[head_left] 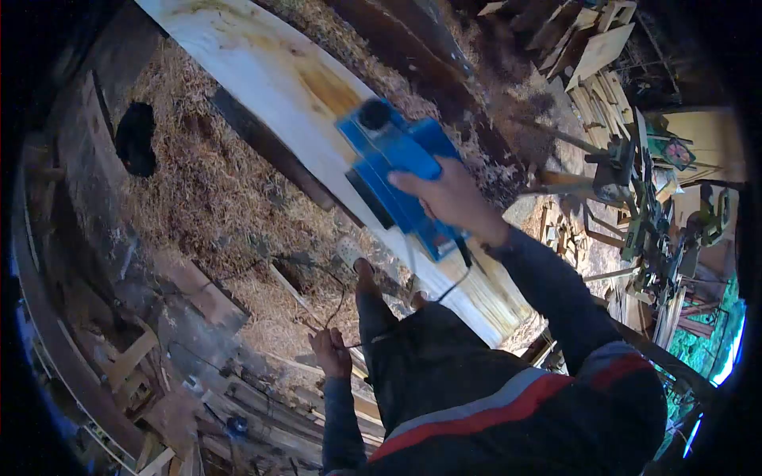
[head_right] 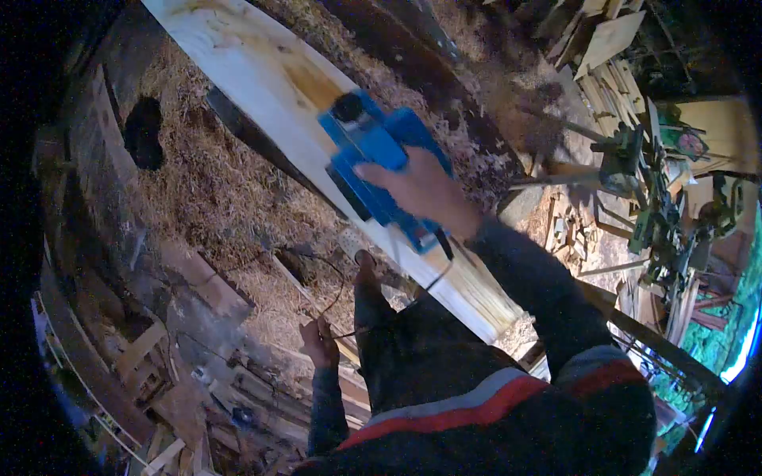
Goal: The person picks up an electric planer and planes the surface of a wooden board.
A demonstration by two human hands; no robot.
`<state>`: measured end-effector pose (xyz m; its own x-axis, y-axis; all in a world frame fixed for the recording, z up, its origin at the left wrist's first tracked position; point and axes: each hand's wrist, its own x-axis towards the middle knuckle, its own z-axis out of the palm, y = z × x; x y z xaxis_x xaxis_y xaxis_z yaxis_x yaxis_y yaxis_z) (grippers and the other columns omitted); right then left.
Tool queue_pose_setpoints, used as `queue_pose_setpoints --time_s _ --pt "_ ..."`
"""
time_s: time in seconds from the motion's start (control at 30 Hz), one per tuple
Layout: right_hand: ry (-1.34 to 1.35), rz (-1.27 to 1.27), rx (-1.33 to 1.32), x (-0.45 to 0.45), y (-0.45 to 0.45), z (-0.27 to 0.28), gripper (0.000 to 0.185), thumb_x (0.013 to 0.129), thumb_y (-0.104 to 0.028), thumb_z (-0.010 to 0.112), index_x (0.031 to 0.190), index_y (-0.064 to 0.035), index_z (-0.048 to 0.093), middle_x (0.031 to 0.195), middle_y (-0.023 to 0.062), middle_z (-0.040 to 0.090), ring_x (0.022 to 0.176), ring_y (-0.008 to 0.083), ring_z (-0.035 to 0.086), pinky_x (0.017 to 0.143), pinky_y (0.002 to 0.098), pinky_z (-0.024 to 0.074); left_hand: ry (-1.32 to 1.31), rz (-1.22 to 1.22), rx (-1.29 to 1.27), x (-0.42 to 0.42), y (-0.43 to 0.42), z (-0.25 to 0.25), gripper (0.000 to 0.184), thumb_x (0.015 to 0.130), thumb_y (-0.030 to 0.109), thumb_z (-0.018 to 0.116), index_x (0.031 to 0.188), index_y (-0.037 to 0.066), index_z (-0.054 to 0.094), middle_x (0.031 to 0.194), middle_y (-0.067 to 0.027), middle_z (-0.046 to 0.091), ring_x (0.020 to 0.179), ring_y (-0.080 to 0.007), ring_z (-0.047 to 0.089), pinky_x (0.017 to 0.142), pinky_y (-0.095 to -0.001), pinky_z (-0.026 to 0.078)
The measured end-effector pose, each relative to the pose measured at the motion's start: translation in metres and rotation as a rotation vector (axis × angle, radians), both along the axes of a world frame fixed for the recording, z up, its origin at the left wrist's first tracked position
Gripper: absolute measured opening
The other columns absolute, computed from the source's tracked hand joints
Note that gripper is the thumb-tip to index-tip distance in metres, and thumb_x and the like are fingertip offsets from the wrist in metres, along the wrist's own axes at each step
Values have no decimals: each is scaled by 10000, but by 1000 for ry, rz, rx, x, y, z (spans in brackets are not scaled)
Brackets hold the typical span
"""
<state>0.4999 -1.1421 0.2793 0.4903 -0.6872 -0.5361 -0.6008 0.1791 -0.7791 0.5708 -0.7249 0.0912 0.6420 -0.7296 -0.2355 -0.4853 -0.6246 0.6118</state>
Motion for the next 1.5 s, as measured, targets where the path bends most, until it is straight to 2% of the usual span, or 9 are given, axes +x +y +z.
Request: queue_pose_setpoints --time_s 0.07,0.27,0.4,0.5,0.67,0.97,1.17,1.37,1.5 --pt "-50 -2 -58 56 -32 -15 355 869 -409 733 822 -69 643 576 -16 530 466 89 524 457 263 409 28 38 -12 21 -3 4 229 995 168 504 801 47 518 742 -145 512 778 -378 534 1059 -588 337" --pt "-7 162 -271 234 -141 -44 351 912 -421 644 914 -75 702 495 49 565 466 150 591 518 308 469 93 229 -130 54 -30 13 138 906 173 688 885 49 631 797 -134 646 856 -355 629 1128 -571 296" --pt "-119 509 -1262 337 -201 -73 285 1008 -300 474 1032 -160 721 612 68 634 536 172 635 554 319 503 222 176 -149 58 -66 30 97 890 125 650 938 45 624 862 -123 666 889 -349 641 1130 -540 308" --pt "-197 426 -840 379 -226 -61 268 948 -307 571 922 -88 723 663 79 658 558 170 642 558 324 505 236 244 -176 58 -83 40 143 892 133 637 976 17 625 881 -143 666 895 -351 647 1105 -520 336" --pt "-275 420 -616 361 -223 -69 260 881 -310 638 847 -61 704 648 70 646 535 163 620 545 325 499 161 541 -106 36 -56 32 210 917 136 634 1086 11 629 911 -151 679 776 -251 652 695 -371 518" --pt "-199 530 -413 121 -107 -44 318 761 -313 758 711 -11 670 621 56 625 495 150 581 520 326 487 -43 698 -173 39 1 7 330 1034 267 539 1136 -41 595 974 -180 651 872 -226 615 784 -357 497" --pt "6 246 -334 -110 9 -2 424 709 -249 704 1043 6 641 870 199 688 792 299 677 731 416 526 -2 671 -236 -53 -5 16 323 1050 267 494 1155 -24 585 989 -169 650 875 -206 617 793 -340 507" --pt "337 142 -55 -341 103 1 523 741 -261 738 1181 -25 583 970 206 672 876 333 656 781 439 526 358 637 -357 -199 -3 -11 315 1034 268 525 1188 -1 583 834 -70 587 709 -124 535 584 -270 423" --pt "271 203 -117 -491 164 2 556 776 -236 724 1252 -12 544 1129 243 648 1027 367 655 876 468 513 146 262 -180 -267 -31 31 254 1013 178 552 1197 7 589 957 -86 627 771 -130 566 669 -288 499"
